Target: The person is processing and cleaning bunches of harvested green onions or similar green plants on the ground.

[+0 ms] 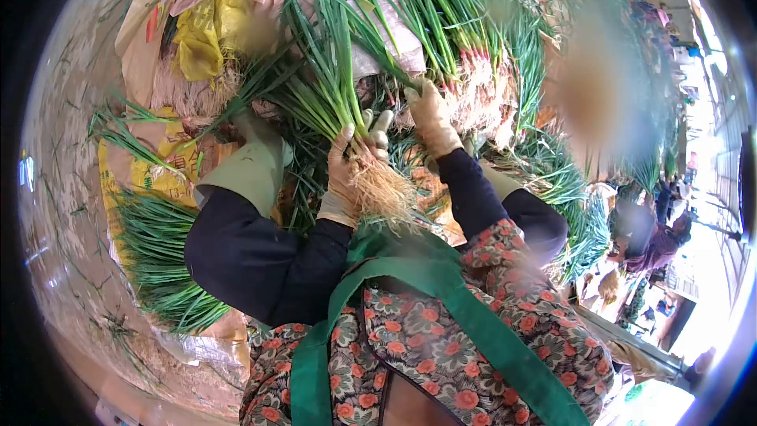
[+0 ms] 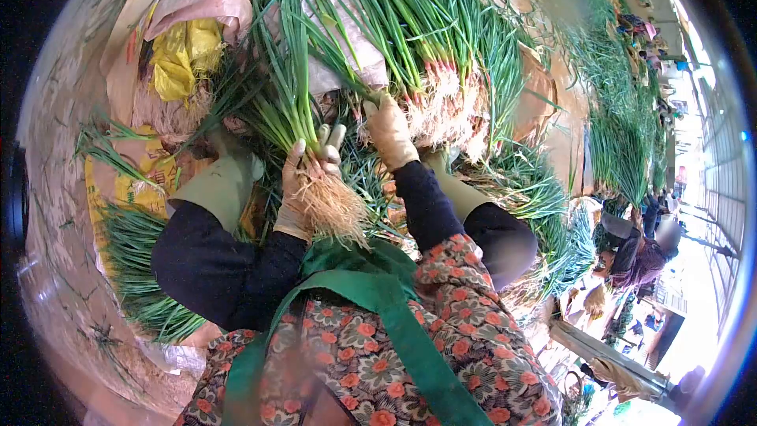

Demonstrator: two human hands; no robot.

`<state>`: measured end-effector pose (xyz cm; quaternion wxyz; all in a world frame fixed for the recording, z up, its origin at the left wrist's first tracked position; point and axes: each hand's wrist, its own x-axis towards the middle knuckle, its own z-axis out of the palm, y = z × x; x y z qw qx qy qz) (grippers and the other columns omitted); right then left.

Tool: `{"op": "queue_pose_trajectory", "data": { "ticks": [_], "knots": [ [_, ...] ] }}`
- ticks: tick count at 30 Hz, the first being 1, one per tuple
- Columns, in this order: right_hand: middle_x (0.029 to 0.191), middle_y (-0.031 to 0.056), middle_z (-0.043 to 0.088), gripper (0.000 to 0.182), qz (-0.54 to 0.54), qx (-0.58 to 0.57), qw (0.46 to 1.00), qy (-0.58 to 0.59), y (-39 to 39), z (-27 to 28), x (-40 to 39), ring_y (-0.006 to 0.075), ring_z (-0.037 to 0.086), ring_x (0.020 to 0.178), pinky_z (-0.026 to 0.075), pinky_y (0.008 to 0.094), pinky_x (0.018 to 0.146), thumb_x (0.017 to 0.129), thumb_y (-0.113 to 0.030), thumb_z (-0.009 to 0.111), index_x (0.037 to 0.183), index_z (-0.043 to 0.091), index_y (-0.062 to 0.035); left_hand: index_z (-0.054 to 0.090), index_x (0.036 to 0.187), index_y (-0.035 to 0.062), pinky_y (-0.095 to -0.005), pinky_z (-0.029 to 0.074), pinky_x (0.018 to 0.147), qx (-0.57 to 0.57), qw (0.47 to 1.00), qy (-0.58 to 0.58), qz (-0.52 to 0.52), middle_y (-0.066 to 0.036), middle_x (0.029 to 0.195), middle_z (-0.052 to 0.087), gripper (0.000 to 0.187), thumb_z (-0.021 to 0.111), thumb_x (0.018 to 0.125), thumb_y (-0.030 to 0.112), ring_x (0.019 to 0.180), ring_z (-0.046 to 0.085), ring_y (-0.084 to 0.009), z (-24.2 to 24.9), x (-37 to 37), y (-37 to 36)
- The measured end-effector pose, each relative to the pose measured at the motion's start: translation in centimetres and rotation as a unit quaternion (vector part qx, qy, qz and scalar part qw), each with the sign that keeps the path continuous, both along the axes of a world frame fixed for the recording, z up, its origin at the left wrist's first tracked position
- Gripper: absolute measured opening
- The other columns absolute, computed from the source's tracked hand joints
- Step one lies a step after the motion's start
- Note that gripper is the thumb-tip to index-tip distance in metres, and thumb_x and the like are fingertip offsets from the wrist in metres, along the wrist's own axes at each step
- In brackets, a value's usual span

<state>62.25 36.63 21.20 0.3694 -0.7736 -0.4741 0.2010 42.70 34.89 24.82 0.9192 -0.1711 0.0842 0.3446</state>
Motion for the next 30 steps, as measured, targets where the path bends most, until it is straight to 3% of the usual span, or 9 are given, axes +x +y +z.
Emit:
{"op": "queue_pose_trajectory", "data": {
  "ticks": [4, 7, 9, 11, 17, 25, 27, 29, 30],
  "knots": [
    [0.095, 0.0192, 0.061, 0.028, 0.065, -0.254, 0.963, -0.057, 2.5, -4.0, 0.0, 0.033, 0.059, 0.089, 0.047, 0.04, 0.074, 0.086, -0.023, 0.055, 0.102, 0.056, -0.0006, 0.052, 0.114, 0.0039, -0.0317, 0.046, 0.073, 0.096, 0.994, -0.046, -0.008, -0.002, 0.081, 0.058, 0.036, 0.053, 0.09, 0.031, 0.078, 0.055, -0.0172, -2.5, 0.3, -0.2],
    [0.098, 0.0213, 0.06, 0.026, 0.422, -0.142, 0.826, -0.345, -1.3, -6.7, -1.3, 0.032, 0.06, 0.091, 0.048, 0.0394, 0.077, 0.086, -0.022, 0.051, 0.103, 0.056, -0.0026, 0.055, 0.1, 0.0057, -0.0324, 0.047, 0.071, 0.079, 0.995, -0.05, 0.027, -0.002, 0.076, 0.057, 0.025, 0.055, 0.089, 0.028, 0.075, 0.056, -0.0159, -1.8, -0.1, 0.2],
    [0.099, 0.0189, 0.061, 0.028, 0.44, -0.32, 0.837, -0.064, -4.6, 4.0, -3.8, 0.0321, 0.06, 0.092, 0.048, 0.039, 0.08, 0.084, -0.022, 0.053, 0.107, 0.056, -0.0065, 0.057, 0.1, 0.0064, -0.0325, 0.048, 0.069, 0.044, 0.998, 0.013, 0.034, -0.001, 0.074, 0.057, 0.025, 0.056, 0.088, 0.029, 0.073, 0.056, -0.0161, -1.6, 0.0, 0.4],
    [0.098, 0.019, 0.061, 0.03, 0.51, -0.363, 0.768, -0.135, -6.9, 0.2, -0.6, 0.0322, 0.06, 0.093, 0.047, 0.0399, 0.081, 0.083, -0.024, 0.055, 0.109, 0.056, -0.0087, 0.058, 0.1, 0.0072, -0.0329, 0.048, 0.066, 0.016, 0.998, 0.052, 0.027, -0.002, 0.072, 0.058, 0.025, 0.057, 0.088, 0.029, 0.071, 0.057, -0.0165, -1.8, 0.5, 0.3],
    [0.102, 0.0147, 0.061, 0.039, 0.073, -0.13, 0.955, -0.256, 0.4, 2.4, 1.6, 0.025, 0.061, 0.091, 0.048, 0.0374, 0.076, 0.077, -0.026, 0.066, 0.107, 0.054, -0.0064, 0.06, 0.099, 0.009, -0.0341, 0.051, 0.062, -0.01, 0.994, 0.113, -0.006, -0.002, 0.07, 0.058, 0.023, 0.058, 0.086, 0.028, 0.068, 0.059, -0.0174, -2.0, 0.8, 0.0],
    [0.095, 0.0167, 0.062, 0.024, 0.14, -0.196, 0.937, -0.252, -1.4, -1.7, 2.3, 0.0233, 0.061, 0.083, 0.048, 0.038, 0.071, 0.087, -0.018, 0.048, 0.106, 0.052, -0.0047, 0.057, 0.102, 0.002, -0.0365, 0.051, 0.081, -0.005, 0.971, 0.239, 0.009, -0.01, 0.086, 0.062, 0.036, 0.066, 0.081, 0.029, 0.081, 0.063, -0.0214, -1.3, 1.0, -0.2],
    [0.106, 0.0184, 0.059, 0.03, 0.368, -0.109, 0.701, -0.601, -5.4, 2.9, -0.3, 0.0176, 0.057, 0.094, 0.045, 0.0317, 0.083, 0.094, -0.016, 0.042, 0.117, 0.049, 0.0019, 0.057, 0.102, 0.0039, -0.0373, 0.048, 0.085, 0.039, 0.97, 0.233, -0.05, -0.01, 0.095, 0.064, 0.029, 0.062, 0.083, 0.026, 0.089, 0.06, -0.023, -3.9, 0.4, -0.4],
    [0.099, 0.0158, 0.06, 0.03, 0.344, -0.079, 0.928, 0.118, -6.3, 4.1, -3.1, 0.0151, 0.057, 0.088, 0.046, 0.0277, 0.078, 0.096, -0.021, 0.04, 0.113, 0.053, -0.0001, 0.058, 0.099, 0.0047, -0.0388, 0.047, 0.086, 0.072, 0.964, 0.244, -0.082, -0.01, 0.096, 0.063, 0.026, 0.062, 0.083, 0.025, 0.088, 0.06, -0.0233, -4.1, 0.4, -0.4],
    [0.097, 0.0153, 0.06, 0.026, 0.394, -0.062, 0.913, 0.091, -7.1, 2.4, -2.1, 0.0169, 0.058, 0.086, 0.048, 0.0281, 0.073, 0.096, -0.026, 0.042, 0.101, 0.057, -0.0047, 0.058, 0.097, 0.0055, -0.0396, 0.047, 0.086, 0.087, 0.959, 0.258, -0.081, -0.01, 0.096, 0.063, 0.024, 0.062, 0.083, 0.024, 0.088, 0.06, -0.0235, -3.9, 0.5, -0.5]
  ]
}}
